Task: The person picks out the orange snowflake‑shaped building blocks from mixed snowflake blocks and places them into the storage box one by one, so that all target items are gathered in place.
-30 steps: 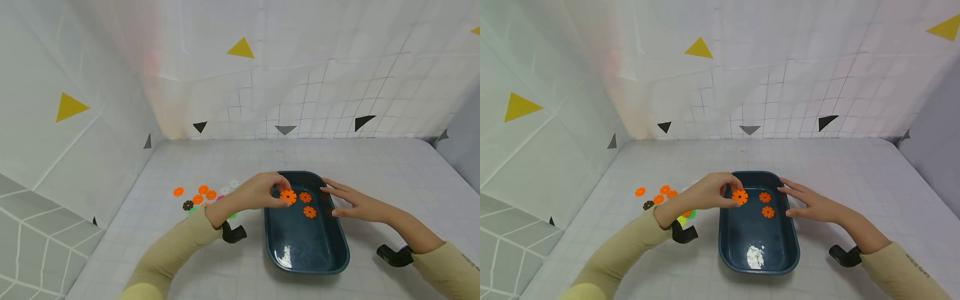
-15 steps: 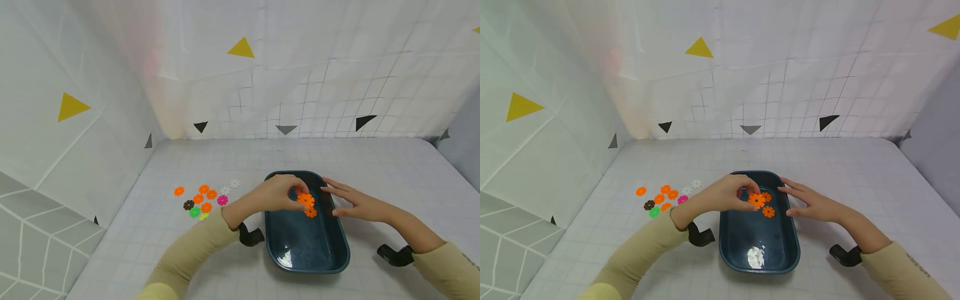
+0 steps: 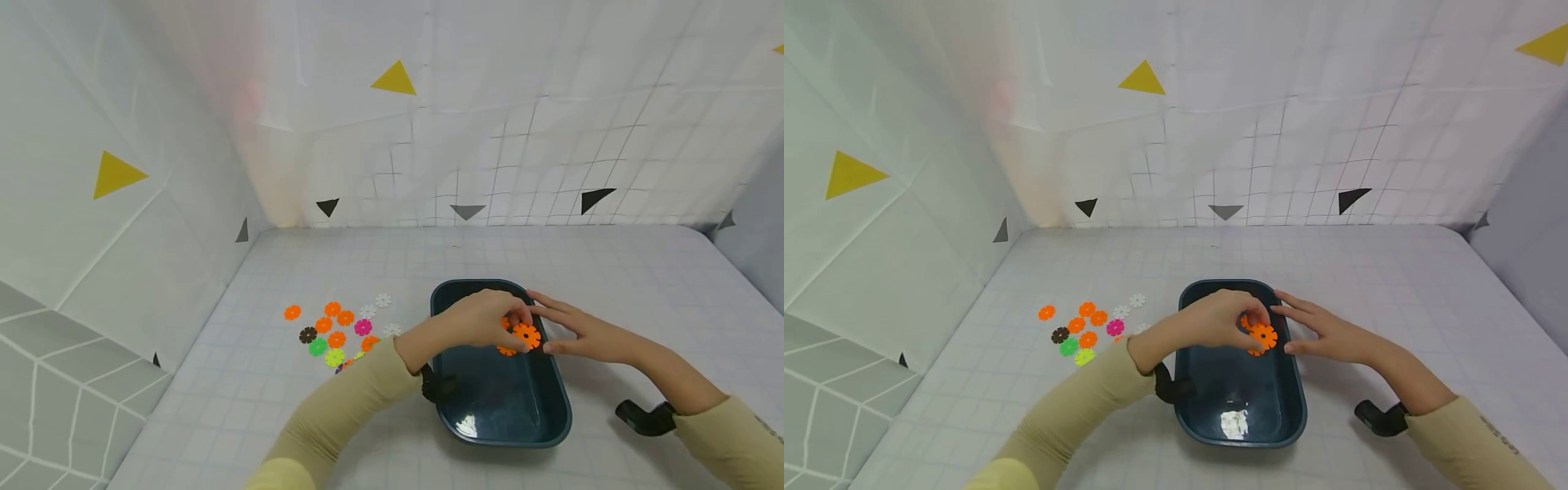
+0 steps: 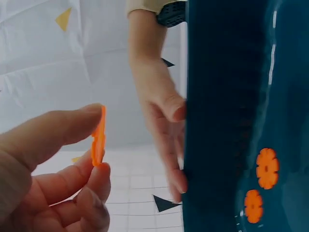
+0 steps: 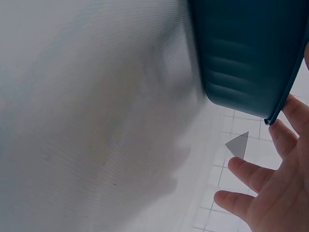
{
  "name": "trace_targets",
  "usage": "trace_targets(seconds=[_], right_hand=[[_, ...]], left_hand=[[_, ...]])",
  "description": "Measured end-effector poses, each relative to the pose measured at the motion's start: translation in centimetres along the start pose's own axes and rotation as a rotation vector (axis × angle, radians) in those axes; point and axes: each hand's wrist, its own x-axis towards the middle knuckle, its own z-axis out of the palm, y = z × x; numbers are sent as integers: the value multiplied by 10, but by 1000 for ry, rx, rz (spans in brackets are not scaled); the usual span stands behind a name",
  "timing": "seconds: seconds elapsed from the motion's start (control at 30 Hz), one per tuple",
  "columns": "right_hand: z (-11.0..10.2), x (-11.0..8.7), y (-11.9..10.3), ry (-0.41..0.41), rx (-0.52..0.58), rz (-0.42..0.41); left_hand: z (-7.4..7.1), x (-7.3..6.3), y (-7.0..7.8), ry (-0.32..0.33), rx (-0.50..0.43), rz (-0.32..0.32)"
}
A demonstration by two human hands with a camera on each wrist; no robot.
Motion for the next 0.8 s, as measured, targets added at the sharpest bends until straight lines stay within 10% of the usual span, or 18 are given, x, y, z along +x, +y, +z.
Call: trace_targets(seconds=[0.8], right_hand=[[1, -2, 2, 27, 0, -47]], left_hand=[[29, 46, -15, -402, 142, -49]])
